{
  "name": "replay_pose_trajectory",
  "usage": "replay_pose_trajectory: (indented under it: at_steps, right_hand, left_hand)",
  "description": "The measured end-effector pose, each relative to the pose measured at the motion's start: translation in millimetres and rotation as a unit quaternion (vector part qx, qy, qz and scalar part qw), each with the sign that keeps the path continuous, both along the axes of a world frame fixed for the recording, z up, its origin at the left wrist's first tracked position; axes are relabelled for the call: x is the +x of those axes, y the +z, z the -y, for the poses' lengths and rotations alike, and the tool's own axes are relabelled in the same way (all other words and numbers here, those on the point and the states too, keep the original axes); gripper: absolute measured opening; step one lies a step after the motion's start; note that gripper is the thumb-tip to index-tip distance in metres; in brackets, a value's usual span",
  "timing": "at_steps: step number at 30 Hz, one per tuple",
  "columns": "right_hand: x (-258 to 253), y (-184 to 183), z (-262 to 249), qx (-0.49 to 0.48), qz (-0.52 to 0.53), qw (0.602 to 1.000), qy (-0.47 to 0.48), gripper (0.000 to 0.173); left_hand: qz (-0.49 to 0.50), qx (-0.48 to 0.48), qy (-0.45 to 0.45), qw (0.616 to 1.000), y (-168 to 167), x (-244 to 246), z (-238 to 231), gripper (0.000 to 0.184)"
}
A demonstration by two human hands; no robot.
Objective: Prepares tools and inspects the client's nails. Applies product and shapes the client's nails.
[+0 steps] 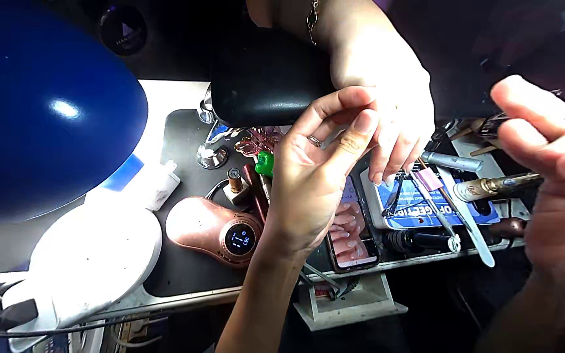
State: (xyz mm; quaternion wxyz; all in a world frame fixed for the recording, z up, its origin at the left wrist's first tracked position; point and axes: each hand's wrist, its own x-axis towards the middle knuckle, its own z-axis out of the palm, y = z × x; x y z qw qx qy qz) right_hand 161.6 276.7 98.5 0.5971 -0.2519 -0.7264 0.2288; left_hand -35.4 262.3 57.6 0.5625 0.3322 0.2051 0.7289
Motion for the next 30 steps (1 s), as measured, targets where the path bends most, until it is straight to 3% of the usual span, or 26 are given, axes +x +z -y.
replay_pose_trajectory:
  at_steps: [9,14,30]
  right_hand:
    - [-40.8,-16.2,-15.9,0.02,0.007,0.998,0.056,0.01]
    - [-51.8,-20.3,-19.9,0.055,0.025,0.998,0.006,0.008]
    - [-52.6,-26.6,-16.9,0.087,0.056,0.994,-0.029,0.009]
  left_hand:
    - [-0.013,0.011,0.047,0.999,-5.0,7.5,-3.8,0.021]
    - [0.001,0.036,0.074,0.997,-9.2,11.3,-6.9,0.016]
    - [-0.009,0.057,0.096,0.994,-10.0,16.0,-9.1,0.013]
